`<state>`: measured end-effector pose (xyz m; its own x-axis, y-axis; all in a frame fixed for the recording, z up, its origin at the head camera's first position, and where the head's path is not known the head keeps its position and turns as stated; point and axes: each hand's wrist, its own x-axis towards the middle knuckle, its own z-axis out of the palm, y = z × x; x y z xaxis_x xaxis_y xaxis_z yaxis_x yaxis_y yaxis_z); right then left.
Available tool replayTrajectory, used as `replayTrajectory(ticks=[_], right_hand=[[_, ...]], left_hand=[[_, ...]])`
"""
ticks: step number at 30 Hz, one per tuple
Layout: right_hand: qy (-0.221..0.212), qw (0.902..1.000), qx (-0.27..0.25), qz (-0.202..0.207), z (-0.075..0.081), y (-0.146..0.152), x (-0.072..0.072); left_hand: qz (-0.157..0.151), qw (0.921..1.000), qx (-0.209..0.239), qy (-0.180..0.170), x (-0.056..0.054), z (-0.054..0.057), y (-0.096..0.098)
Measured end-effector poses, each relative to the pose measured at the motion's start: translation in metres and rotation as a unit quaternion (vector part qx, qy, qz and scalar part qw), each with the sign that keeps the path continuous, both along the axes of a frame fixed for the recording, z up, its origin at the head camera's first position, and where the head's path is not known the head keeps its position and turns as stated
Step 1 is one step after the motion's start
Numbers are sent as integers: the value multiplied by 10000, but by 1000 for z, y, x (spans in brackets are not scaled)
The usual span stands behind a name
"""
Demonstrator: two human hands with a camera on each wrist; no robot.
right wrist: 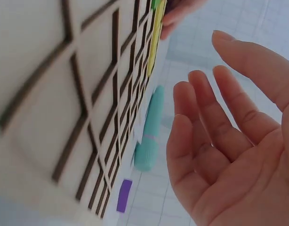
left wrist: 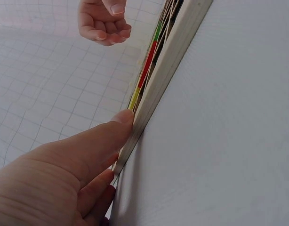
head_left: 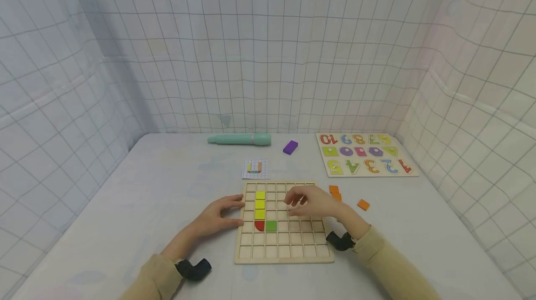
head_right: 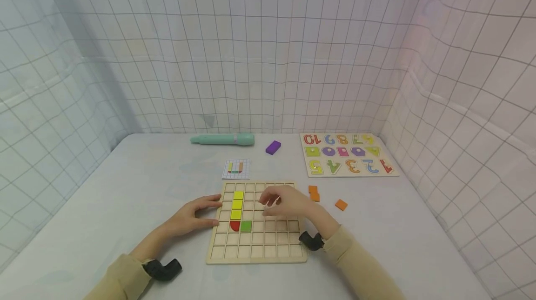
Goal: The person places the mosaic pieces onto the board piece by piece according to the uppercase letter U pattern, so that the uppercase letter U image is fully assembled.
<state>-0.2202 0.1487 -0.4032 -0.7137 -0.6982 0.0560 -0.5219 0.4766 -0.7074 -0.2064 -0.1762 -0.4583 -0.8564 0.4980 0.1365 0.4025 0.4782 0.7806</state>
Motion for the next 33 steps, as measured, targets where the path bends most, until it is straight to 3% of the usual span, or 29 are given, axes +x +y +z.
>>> replayTrajectory(ticks=[10,17,33], right_hand=[[263,9976,-403,-503,4,47,0],[403,9936,-289,-1013,1,71,4],[-31,9916,-228,-1274,-14,102,11]], left_hand=[[64,9999,-44,-67,1,1,0],[55,9999,-90,12,1,1,1],[13,10000,-31,70,2,1,1]])
